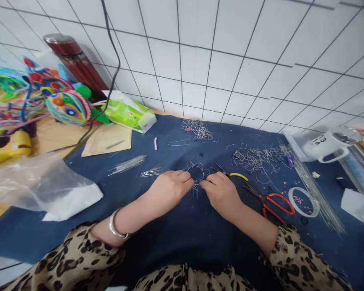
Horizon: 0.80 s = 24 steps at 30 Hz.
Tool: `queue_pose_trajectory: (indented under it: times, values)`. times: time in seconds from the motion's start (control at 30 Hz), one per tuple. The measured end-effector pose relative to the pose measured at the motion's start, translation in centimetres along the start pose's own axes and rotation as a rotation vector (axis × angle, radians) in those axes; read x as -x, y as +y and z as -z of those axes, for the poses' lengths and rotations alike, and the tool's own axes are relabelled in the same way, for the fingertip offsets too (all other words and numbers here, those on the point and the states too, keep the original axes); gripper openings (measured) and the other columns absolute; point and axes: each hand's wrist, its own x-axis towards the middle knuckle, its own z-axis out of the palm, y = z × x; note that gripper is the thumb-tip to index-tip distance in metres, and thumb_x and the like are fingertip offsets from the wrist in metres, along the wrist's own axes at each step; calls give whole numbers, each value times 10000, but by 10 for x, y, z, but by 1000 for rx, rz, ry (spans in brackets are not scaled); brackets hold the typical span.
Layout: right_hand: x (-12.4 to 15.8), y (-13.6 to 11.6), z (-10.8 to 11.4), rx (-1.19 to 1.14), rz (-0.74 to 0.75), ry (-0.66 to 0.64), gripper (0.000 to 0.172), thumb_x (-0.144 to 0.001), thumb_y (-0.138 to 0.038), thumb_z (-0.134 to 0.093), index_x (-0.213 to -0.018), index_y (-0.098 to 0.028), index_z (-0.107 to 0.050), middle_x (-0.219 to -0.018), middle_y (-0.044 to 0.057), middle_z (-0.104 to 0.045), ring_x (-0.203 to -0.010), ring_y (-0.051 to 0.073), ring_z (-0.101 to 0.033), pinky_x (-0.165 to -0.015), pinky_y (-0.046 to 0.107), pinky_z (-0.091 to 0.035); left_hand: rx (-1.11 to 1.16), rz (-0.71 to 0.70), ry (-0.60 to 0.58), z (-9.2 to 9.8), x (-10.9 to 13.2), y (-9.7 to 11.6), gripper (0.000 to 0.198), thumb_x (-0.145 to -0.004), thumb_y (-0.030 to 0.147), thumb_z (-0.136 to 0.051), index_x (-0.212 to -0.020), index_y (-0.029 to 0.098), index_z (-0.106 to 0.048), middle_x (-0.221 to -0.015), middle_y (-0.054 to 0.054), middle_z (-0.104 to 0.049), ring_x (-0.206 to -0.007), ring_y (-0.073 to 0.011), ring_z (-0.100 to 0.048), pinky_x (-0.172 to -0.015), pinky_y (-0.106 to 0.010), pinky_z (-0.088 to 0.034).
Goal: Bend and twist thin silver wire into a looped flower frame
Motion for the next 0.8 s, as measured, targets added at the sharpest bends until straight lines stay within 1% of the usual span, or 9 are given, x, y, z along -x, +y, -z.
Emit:
queue_pose_trajectory:
  times: [0.13, 0.23, 0.33, 0.4, 0.5, 0.6, 0.67, 0.8]
  values:
    - [0, -4, 2, 38, 21, -44, 245, -846, -94, -395, -890, -185, -619, -756, 57, -540, -735, 176, -426, -713, 319, -375, -34, -31, 7, 0, -1, 3, 101, -807, 96, -452, -774, 167, -516, -755, -40, -531, -698, -184, -485, -593, -314, -379]
    - [1, -5, 0, 4, -30, -56, 226, -843, -104, -411, -895, -184, -617, -763, 55, -550, -750, 172, -463, -700, 301, -384, -38, -39, 27, -1, -3, 5, 116, -816, 97, -435, -774, 168, -517, -748, -41, -527, -695, -183, -479, -585, -314, -371]
    - [1, -4, -1, -132, -115, -50, 200, -840, -121, -432, -843, -185, -621, -764, 47, -568, -763, 153, -509, -699, 274, -398, -32, 12, 55, -4, -5, 8, 146, -813, 85, -416, -760, 161, -529, -746, -46, -519, -690, -181, -478, -591, -310, -378]
    - [-1, -3, 0, -269, -183, -43, 171, -824, -136, -465, -802, -191, -625, -760, 32, -582, -747, 137, -529, -696, 260, -407, 21, 85, 74, -6, -5, 9, 166, -819, 88, -401, -782, 158, -546, -748, -46, -515, -691, -176, -486, -595, -299, -387]
    - [-4, -2, 3, -516, -337, -52, 120, -778, -162, -524, -746, -202, -633, -728, 0, -594, -682, 113, -544, -649, 240, -419, 253, 231, 119, -10, -6, 8, 188, -857, 145, -380, -845, 161, -567, -767, -41, -524, -711, -157, -507, -607, -269, -399]
    - [-6, -1, 6, -810, -530, -152, 85, -744, -204, -552, -736, -197, -637, -640, -21, -582, -575, 96, -532, -550, 219, -415, 585, 326, 161, -14, -8, 5, 175, -858, 182, -406, -805, 162, -572, -763, -23, -545, -752, -141, -516, -672, -261, -405]
    - [-7, 1, 6, -994, -624, -211, 84, -721, -226, -572, -752, -184, -637, -608, -25, -571, -541, 89, -521, -514, 208, -406, 818, 371, 135, -15, -9, 2, 157, -838, 207, -447, -757, 157, -571, -728, -7, -549, -730, -130, -509, -680, -259, -400]
    - [-6, 4, 5, -1261, -709, -242, 127, -683, -253, -607, -769, -162, -629, -608, -23, -572, -528, 77, -509, -514, 208, -415, 1247, 490, 13, -17, -10, -1, 124, -781, 253, -516, -748, 143, -563, -644, 24, -500, -589, -89, -441, -549, -211, -360]
